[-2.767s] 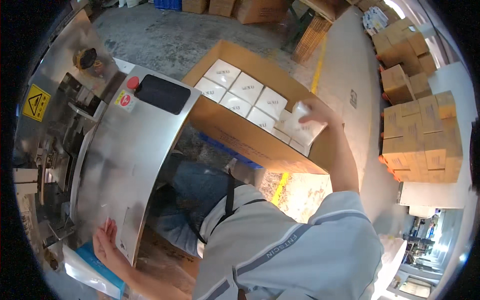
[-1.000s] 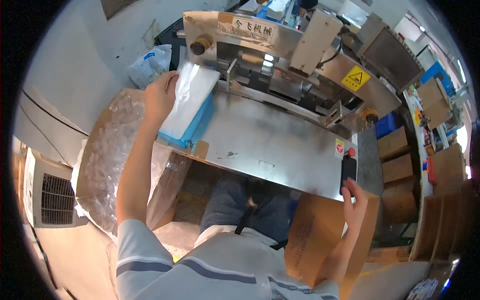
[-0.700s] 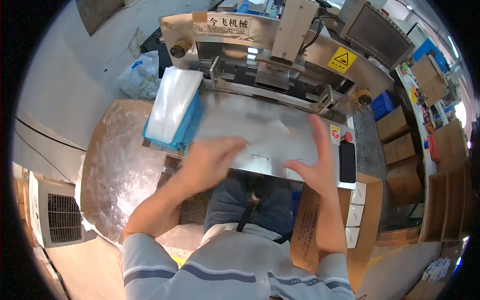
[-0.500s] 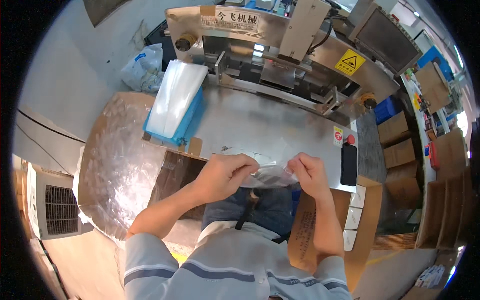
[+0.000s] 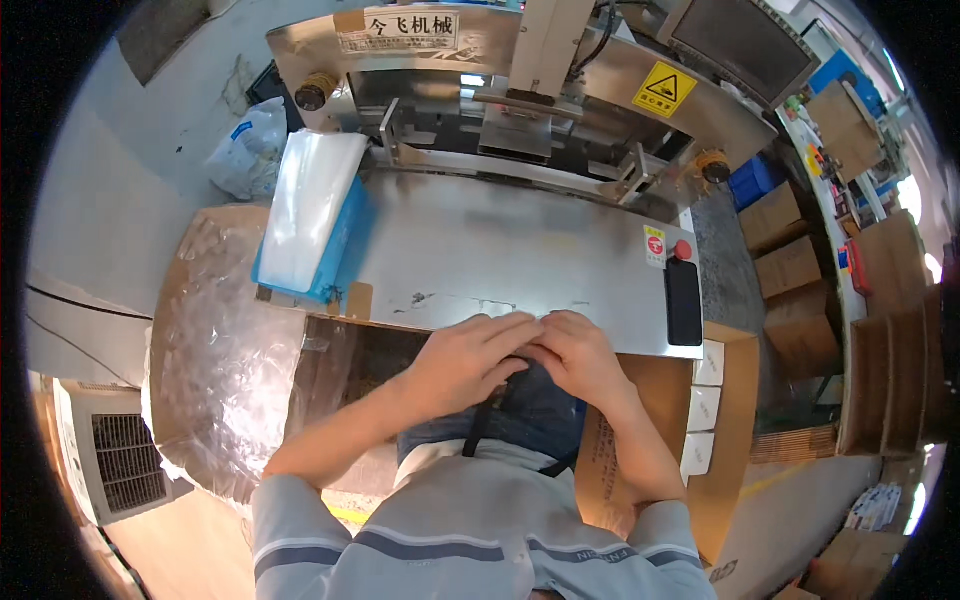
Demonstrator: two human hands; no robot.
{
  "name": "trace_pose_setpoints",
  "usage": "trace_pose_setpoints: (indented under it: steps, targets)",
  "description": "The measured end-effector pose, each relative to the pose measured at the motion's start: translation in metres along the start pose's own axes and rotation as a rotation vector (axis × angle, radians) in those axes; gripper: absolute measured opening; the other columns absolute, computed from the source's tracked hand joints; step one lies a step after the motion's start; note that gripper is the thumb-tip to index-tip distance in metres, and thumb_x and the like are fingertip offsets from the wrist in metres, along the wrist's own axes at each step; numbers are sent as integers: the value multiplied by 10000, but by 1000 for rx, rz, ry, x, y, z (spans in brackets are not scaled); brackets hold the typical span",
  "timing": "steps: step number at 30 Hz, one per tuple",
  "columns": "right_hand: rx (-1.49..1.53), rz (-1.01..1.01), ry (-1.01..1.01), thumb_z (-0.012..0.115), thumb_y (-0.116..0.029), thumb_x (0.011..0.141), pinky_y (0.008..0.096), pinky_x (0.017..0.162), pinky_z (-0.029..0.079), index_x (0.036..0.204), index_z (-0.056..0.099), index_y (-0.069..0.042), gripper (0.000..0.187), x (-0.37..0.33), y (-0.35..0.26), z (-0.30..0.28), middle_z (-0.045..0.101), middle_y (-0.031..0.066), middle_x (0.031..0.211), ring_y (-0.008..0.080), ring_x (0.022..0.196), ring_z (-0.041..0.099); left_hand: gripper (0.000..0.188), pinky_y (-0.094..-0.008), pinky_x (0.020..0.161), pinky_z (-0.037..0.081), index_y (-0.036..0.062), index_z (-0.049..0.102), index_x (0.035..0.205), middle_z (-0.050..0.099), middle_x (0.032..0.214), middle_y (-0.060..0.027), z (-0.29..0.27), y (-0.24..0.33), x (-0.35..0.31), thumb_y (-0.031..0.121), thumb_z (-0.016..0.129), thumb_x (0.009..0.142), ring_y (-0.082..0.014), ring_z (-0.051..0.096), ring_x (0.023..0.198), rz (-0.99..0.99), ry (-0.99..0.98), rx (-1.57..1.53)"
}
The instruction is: The recorder is placing small white boxes into plastic bags, using a heat-sealing machine to seal them, and then organizing them into a shipping carton.
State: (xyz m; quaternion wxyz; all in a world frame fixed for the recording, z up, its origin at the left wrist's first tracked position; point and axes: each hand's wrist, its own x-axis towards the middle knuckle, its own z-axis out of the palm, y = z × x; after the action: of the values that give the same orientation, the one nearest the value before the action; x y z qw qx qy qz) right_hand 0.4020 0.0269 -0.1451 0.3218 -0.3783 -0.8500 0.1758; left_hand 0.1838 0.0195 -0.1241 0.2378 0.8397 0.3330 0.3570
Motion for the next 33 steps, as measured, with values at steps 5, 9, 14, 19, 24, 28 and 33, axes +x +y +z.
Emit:
trace_pose_setpoints:
  steps: [5,9,14,19,24,28,33]
  targets:
    - [39,103,-105,724,-132,849,434,729,512,862,650,-25,131,-2,2,-9,659,143,833,340,815,641,217,-485,729,528,98,699,969,696,844,-164,-8,-44,12,303,657,909,-398,668,819,-136,-379,57]
    - [266,295,-296,731,-154,891,386,704,525,960,686,-17,160,-8,4,-22,694,137,902,318,849,676,209,-499,722,518,91,691,967,687,816,-187,-23,-46,12,291,634,947,-413,661,798,-266,-480,91]
    - [383,286,-312,726,-160,904,377,845,518,1001,737,-22,169,1,34,-34,715,116,933,277,949,681,268,-475,723,509,29,670,953,688,819,-209,-48,-61,36,290,613,975,-437,657,801,-372,-459,-79]
    - [404,110,-176,707,-169,890,378,823,524,867,739,-15,159,42,104,-30,709,144,904,276,916,672,290,-416,721,517,33,701,930,706,804,-172,-59,-109,69,320,660,947,-368,687,780,-293,-440,-134]
    - [286,348,-98,682,-180,903,357,705,519,914,723,8,192,102,163,-18,702,160,835,240,738,668,338,-276,655,458,64,695,800,686,793,5,-47,-210,122,368,709,949,-94,589,723,-552,-430,-350]
    - [213,374,8,642,-183,923,400,735,524,950,702,19,212,144,217,-9,711,195,861,313,794,694,169,-245,704,435,109,736,966,702,900,47,-53,-238,186,270,734,916,-67,592,809,-705,-337,-410]
    - [-33,364,18,593,-245,949,511,835,530,961,713,3,276,193,246,-21,701,247,919,462,925,663,266,-274,673,445,111,740,1055,712,944,25,-51,-283,239,244,823,840,-95,610,871,-602,-367,-280]
